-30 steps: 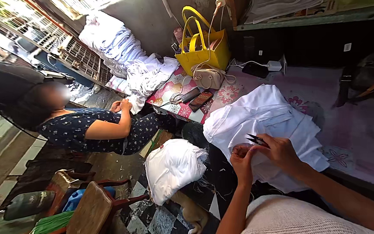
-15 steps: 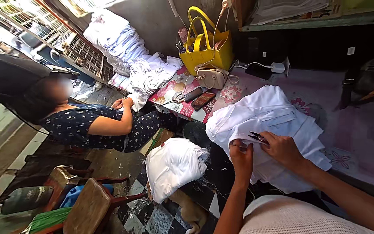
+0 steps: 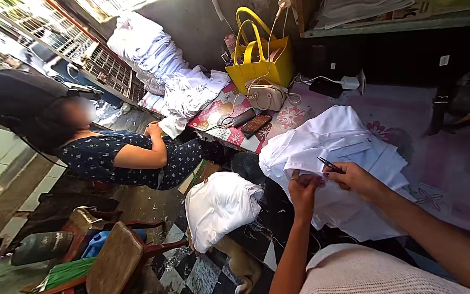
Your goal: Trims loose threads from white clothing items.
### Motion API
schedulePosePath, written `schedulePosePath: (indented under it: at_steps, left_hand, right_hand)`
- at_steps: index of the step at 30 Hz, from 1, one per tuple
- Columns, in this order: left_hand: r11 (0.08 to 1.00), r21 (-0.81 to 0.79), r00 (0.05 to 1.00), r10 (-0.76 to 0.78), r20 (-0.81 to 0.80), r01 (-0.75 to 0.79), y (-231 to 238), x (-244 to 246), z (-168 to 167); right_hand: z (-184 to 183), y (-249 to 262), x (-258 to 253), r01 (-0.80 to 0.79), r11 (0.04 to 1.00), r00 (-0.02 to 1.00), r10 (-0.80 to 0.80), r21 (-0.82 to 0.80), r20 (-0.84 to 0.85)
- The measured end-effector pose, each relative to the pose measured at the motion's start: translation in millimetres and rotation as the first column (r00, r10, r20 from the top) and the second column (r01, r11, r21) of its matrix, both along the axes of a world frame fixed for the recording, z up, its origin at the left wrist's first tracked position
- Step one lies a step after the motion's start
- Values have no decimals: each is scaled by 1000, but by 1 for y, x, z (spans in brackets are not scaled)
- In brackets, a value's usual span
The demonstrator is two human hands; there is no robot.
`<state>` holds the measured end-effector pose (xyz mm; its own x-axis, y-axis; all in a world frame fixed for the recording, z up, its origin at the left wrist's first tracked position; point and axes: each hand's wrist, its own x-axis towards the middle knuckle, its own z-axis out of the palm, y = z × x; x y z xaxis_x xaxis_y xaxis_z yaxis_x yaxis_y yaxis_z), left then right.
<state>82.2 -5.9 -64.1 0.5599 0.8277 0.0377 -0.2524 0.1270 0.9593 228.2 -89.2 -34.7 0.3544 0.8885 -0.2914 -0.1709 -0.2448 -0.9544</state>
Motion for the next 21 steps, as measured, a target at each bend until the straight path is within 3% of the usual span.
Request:
schedulePosePath:
  at_steps: [4,8,10,12,14,17,21]
  left_hand:
    - [997,-26,997,-77,-29,76,1,-3,2]
    - [991,-2,988,-130,-80,130,4,-15,-1]
    - [983,25,958,-171,-230,181,7,-27,5]
    - [947,198,880,-142,-454,255,8,-36,15]
    - [899,332,842,-70,-535,286,6,-36,25]
    - [923,292,887,-99,-451,252,2,-20,36]
    - [961,190,929,-125,-349,201,2,-4,18]
  right_hand:
    - [3,0,-4,0,1000,976,-6,29,215]
    - [2,-4,-1,20,1000,995,-21,15,102]
    - [1,-5,1,24,1000,999,-24,-9,21]
    - [1,-5,0,24,1000,1000,-24,-15,5]
    - [1,-5,-1,17,1000,1000,-17,-9,12]
    - [4,-2,-3,10,1000,999,-10,-2,38]
    - [3,-5,-2,38,999,993,-36,-19,114]
